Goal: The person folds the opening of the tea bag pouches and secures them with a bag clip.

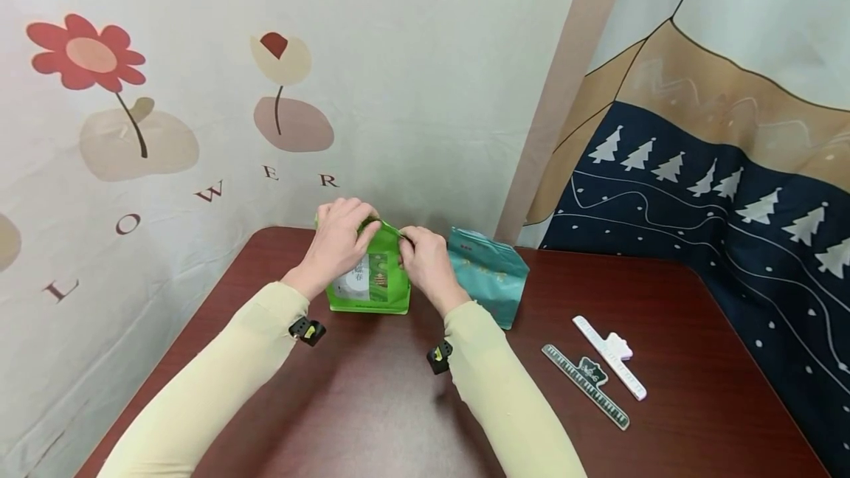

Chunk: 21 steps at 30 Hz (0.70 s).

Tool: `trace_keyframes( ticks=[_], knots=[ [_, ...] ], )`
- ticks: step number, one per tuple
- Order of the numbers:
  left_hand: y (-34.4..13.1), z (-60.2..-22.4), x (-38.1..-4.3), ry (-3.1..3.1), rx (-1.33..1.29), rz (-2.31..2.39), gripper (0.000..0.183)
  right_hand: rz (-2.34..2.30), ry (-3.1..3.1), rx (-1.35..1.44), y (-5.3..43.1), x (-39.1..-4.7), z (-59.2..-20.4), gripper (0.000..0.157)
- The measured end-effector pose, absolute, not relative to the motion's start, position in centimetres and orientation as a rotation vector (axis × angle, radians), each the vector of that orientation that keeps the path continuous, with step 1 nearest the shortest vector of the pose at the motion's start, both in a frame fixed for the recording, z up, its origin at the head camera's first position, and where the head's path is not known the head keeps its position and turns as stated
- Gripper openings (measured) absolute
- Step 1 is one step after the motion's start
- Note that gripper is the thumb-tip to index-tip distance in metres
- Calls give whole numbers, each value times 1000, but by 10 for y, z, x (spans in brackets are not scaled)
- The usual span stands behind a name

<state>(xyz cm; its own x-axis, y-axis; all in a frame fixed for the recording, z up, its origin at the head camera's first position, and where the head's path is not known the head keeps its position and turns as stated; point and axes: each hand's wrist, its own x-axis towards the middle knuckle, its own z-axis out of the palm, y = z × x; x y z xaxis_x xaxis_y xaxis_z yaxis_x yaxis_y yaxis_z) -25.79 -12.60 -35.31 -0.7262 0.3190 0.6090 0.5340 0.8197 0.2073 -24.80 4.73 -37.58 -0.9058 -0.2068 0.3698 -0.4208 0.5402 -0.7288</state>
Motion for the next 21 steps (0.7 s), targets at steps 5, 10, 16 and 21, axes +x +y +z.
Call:
trace_keyframes(
  ticks=[5, 10, 16, 21],
  knots=[
    [-127, -354, -258, -2431, -660, -481, 6, 1297, -2537, 512, 46, -249, -377, 17],
    [-128, -354, -258, -2426, -682, -479, 6, 1287, -2534, 504, 46, -249, -379, 16],
    [-128, -353, -258, -2424, -690, -483, 8, 1247, -2500, 512, 46, -250, -380, 15],
    [-129, -354, -258, -2413, -693, -500, 10, 1228, -2493, 526, 48, -249, -380, 14]
  ],
)
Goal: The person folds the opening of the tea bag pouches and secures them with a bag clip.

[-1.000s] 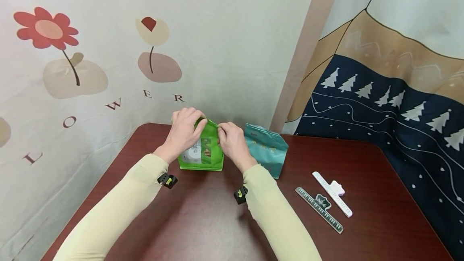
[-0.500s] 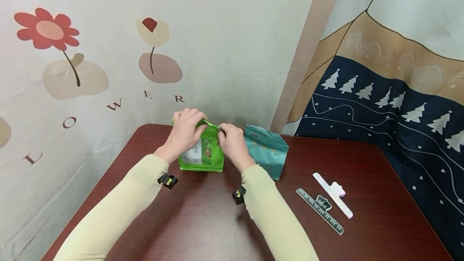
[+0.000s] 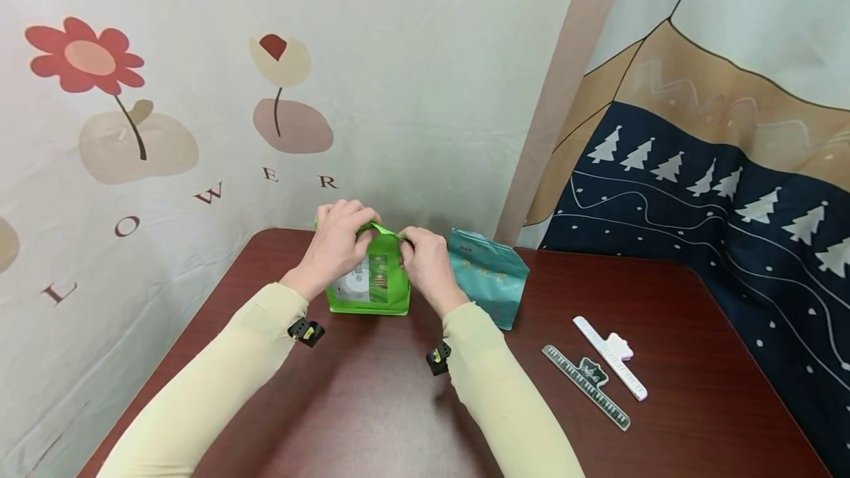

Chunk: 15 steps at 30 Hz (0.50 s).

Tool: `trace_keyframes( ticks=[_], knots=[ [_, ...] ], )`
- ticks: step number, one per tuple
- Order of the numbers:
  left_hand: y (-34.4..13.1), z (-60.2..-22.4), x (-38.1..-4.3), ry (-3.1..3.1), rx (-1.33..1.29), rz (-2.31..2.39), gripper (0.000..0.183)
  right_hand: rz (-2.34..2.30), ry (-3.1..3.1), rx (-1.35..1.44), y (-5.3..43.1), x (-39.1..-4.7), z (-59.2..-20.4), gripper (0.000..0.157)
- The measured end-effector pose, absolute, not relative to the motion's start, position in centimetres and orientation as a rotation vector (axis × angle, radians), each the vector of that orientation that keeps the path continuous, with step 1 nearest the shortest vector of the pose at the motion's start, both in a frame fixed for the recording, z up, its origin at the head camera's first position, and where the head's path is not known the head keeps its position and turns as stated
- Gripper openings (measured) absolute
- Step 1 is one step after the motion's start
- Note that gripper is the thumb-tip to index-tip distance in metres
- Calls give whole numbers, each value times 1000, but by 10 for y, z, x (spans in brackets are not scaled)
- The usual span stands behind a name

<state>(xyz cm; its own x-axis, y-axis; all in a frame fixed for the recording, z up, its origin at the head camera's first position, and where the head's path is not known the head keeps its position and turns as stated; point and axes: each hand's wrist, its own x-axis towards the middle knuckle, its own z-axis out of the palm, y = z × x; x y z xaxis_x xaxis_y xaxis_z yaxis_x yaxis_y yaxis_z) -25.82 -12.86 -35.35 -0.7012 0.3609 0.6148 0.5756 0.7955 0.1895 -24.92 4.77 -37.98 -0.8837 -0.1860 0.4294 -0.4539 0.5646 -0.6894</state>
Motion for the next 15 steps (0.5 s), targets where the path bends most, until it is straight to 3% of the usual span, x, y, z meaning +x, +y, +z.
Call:
trace_keyframes(
  ticks=[10, 15],
  knots=[
    [-134, -355, -256, -2459, -750, -496, 16, 1121, -2473, 555, 50, -247, -382, 17],
    [-137, -355, -256, -2468, -800, -496, 30, 1055, -2447, 588, 51, -247, -383, 18]
  ],
)
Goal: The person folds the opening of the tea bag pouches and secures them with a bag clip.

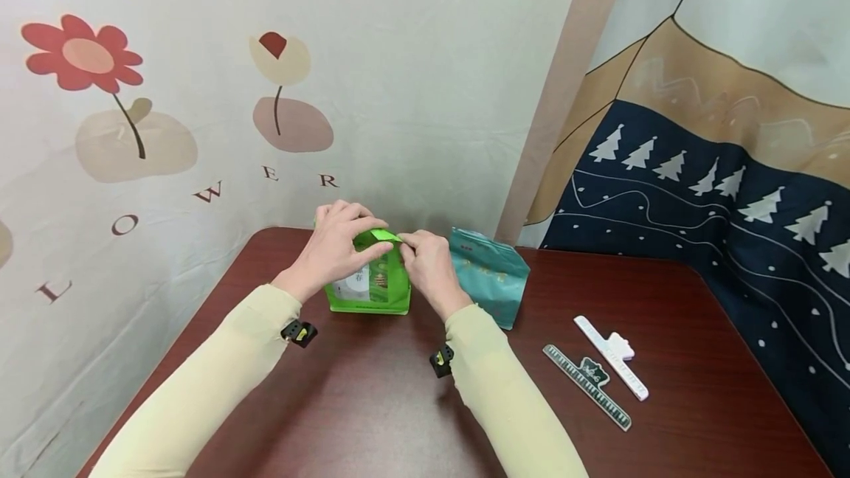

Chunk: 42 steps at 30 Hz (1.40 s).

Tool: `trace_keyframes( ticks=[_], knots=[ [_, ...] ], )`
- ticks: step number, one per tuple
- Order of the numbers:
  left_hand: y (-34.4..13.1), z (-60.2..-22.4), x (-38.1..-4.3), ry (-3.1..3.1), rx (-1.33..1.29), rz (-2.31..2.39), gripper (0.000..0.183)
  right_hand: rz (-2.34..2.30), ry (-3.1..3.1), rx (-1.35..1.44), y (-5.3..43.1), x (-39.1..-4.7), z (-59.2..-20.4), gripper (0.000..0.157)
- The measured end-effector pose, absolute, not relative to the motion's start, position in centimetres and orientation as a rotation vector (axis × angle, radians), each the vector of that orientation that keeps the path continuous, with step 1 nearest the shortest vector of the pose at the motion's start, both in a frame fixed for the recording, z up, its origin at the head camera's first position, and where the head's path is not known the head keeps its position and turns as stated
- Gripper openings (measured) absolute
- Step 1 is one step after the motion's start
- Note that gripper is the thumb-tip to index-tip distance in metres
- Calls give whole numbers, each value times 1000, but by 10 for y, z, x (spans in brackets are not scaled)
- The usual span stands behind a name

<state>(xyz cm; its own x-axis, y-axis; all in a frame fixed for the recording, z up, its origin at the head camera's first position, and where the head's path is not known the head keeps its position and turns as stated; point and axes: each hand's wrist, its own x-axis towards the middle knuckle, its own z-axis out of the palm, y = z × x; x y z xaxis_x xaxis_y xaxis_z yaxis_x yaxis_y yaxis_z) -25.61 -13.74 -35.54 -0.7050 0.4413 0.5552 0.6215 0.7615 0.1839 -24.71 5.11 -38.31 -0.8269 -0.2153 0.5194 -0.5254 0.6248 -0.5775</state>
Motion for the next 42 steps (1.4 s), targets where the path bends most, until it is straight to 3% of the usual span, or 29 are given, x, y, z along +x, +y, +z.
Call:
trace_keyframes(
  ticks=[28, 42],
  knots=[
    [-137, -353, -251, -2447, -776, -438, 18, 1148, -2584, 614, 56, -241, -383, 30],
    [-136, -353, -250, -2413, -776, -449, 15, 1068, -2551, 562, 49, -245, -379, 17]
  ],
)
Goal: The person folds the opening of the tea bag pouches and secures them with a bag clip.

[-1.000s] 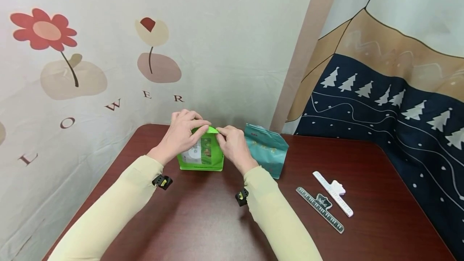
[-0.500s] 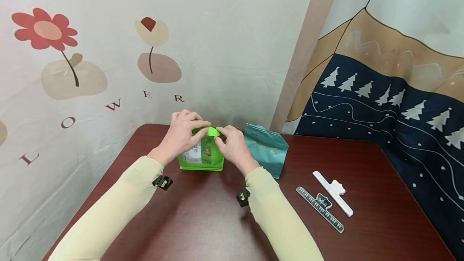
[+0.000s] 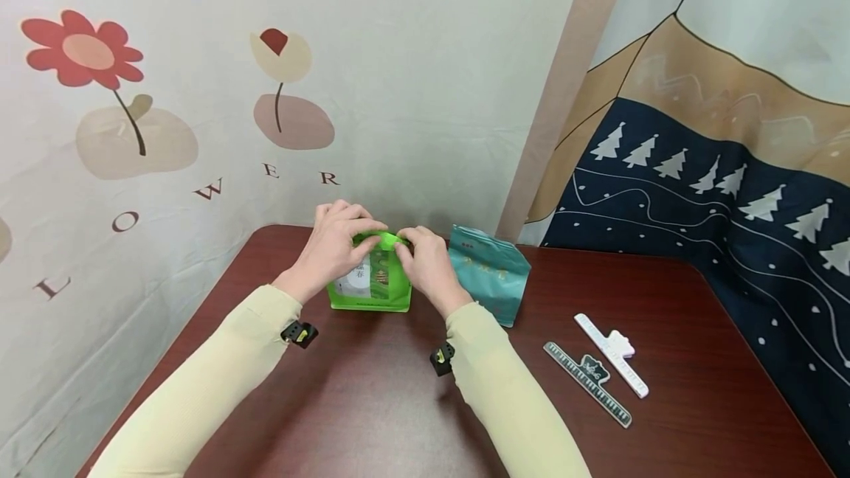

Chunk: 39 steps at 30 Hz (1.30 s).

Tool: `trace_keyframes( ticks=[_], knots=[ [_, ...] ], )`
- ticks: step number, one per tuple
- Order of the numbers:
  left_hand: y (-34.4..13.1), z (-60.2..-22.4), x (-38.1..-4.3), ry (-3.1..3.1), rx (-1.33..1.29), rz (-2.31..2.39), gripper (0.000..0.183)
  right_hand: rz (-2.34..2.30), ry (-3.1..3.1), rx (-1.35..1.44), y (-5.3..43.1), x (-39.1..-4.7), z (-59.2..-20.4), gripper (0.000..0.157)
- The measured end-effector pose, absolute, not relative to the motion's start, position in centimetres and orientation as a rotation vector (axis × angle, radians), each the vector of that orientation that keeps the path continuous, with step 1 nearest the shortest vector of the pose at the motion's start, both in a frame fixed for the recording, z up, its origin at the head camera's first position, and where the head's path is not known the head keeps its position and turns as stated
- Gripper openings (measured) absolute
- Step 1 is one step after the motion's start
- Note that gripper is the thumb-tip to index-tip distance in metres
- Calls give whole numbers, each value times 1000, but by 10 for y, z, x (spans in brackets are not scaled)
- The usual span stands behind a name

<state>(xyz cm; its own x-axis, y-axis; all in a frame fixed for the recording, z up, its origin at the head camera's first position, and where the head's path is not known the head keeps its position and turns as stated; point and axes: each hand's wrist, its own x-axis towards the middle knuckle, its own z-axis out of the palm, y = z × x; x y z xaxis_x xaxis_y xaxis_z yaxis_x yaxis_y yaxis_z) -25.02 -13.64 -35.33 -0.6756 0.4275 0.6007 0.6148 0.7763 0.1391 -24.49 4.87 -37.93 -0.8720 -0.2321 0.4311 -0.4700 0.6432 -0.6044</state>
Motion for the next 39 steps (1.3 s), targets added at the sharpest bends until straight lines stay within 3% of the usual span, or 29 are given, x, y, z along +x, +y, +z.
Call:
trace_keyframes(
  ticks=[17, 29, 39],
  knots=[
    [-128, -356, -250, -2407, -678, -420, 8, 979, -2571, 544, 43, -248, -381, 5],
    [-145, -349, -252, -2401, -501, -408, 40, 958, -2566, 529, 41, -248, -379, 6],
    [-145, -356, -254, -2350, -449, -512, 46, 968, -2575, 504, 42, -247, -380, 8]
  ],
)
